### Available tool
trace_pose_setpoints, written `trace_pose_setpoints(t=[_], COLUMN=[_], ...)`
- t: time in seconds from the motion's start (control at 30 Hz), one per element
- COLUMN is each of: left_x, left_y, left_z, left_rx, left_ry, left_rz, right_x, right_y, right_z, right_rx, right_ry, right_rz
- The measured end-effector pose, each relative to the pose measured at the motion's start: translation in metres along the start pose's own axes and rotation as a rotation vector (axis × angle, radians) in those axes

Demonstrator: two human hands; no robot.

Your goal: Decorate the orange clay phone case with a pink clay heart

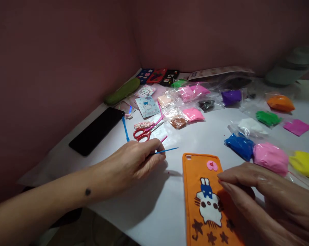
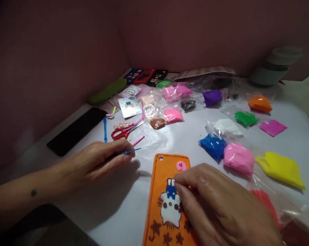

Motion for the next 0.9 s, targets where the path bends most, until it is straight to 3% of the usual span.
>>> trace_pose_setpoints(t=[0.1,0.23,0.4,0.5,0.73,0.9], left_x=[-0.001,0.001,-0.015,-0.031,-0.042,-0.041], left_y=[0.008,0.017,0.006,0.008,0.036,0.043], left_z=[0.004,0.003,-0.024,-0.037,-0.037,-0.04], left_rx=[0.212,0.341,0.512,0.452,0.281,0.264], left_ry=[-0.045,-0.021,0.277,0.408,0.273,0.266], left_rz=[-0.012,-0.023,-0.287,-0.376,-0.324,-0.285], right_x=[0.002,0.005,0.002,0.0,0.001,0.001], right_y=[0.004,0.003,0.004,0.003,0.004,0.004], right_z=[0.004,0.005,0.005,0.002,0.0,0.0], right_rx=[0.042,0.016,0.011,0.009,0.005,0.021], right_ry=[-0.07,-0.08,-0.108,-0.107,-0.084,-0.096], right_rz=[0.066,0.039,0.062,0.068,0.088,0.072])
Point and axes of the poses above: each hand's wrist, its own x-axis towards the middle knuckle, its own y-axis out of the palm, z = x × y, the point moved 7 cm from there along x, towards the middle knuckle, and after that the axes turned 7 degrees about y, right-handed, at the moved point
